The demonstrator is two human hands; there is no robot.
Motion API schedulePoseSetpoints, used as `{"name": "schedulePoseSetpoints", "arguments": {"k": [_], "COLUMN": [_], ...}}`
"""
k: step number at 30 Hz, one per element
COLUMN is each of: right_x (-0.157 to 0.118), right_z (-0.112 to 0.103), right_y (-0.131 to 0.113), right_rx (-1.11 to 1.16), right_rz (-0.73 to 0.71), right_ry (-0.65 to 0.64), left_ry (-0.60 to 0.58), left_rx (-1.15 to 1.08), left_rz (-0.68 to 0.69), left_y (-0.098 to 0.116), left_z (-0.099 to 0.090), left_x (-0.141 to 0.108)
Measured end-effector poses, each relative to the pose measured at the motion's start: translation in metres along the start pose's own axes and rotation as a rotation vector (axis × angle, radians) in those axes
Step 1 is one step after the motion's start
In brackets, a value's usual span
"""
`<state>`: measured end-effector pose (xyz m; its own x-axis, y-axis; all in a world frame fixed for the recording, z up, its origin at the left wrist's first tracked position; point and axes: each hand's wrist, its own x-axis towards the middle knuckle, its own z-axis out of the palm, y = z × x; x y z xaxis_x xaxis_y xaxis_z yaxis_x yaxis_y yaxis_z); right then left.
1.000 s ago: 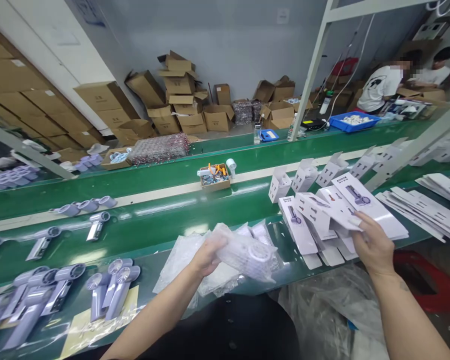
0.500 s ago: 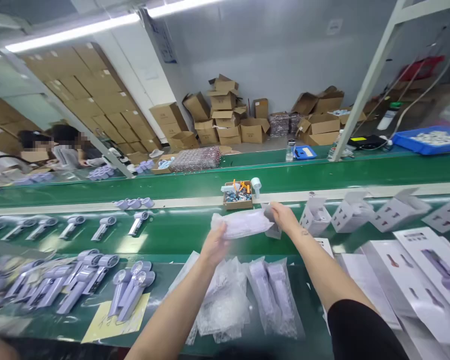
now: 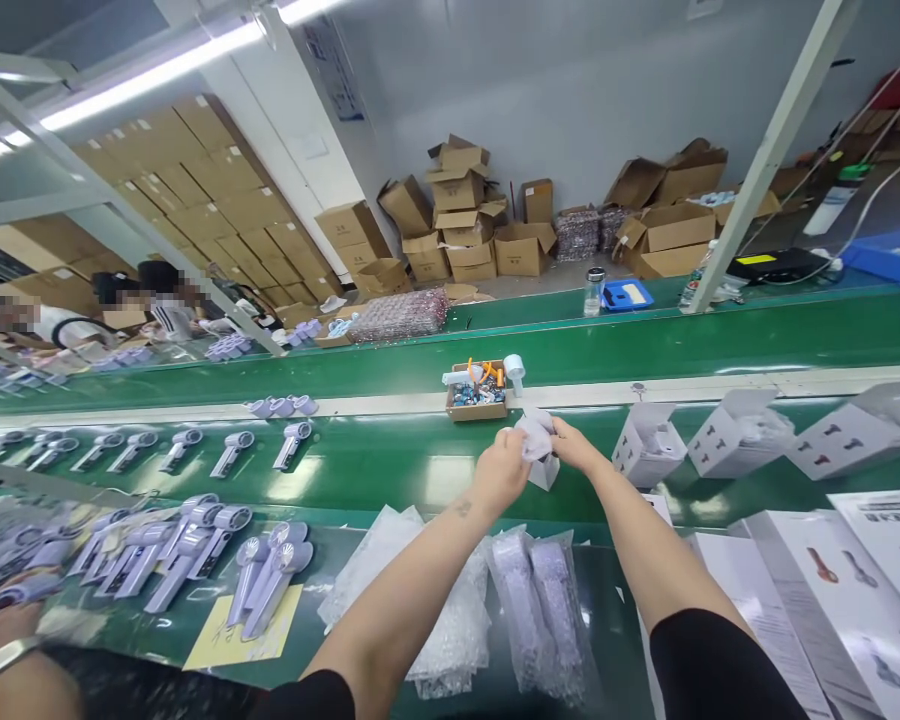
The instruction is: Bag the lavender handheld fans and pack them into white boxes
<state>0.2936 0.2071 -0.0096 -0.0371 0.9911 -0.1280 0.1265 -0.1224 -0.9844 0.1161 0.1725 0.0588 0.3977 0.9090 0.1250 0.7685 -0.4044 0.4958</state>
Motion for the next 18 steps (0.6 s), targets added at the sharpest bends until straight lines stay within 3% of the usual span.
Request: {"name": "schedulePoseSetpoints", "arguments": {"k": [2,4,6,7,11,13,16,18], "right_x": [0.001,0.001,0.001,0.001,0.003,0.001,-0.014,-0.039], "right_z": [-0.002,-0.004,-0.005,-0.005,-0.004,-0.010,-0.038,-0.064], "right_y": [0.002,0.003,0.004,0.004,0.003,0.000,-0.015,-0.031], "right_rx": [-0.045,-0.090,-0.131,-0.149,-0.195,-0.208,-0.255,-0.313], "right_rz": [0.002,-0.006,-0.020,-0.028,-0.033,-0.015,0.034,0.059], "right_ry": [-0.016,-0.029,-0.029,-0.024,-0.014,-0.016,0.024,0.067], "left_ry": [-0.121,-0.224,-0.262,-0.256,-0.160,-0.158,-0.198,-0.206], "left_rx": [0.137,0.179,0.196,0.205,0.294,0.361,0.432,0.435], "left_rz": [-0.065,-0.219,-0.339,-0.336,0.039,0.158,0.131,0.101], "left_y": [0.016,0.026,0.029,0.029,0.024,0.017,0.000,-0.009], "left_z": [-0.002,-0.002,0.002,0.005,0.023,0.030,0.039,0.046], "left_x": [0.025,0.048,0.060,0.060,0.031,0.016,0.011,0.018]}}
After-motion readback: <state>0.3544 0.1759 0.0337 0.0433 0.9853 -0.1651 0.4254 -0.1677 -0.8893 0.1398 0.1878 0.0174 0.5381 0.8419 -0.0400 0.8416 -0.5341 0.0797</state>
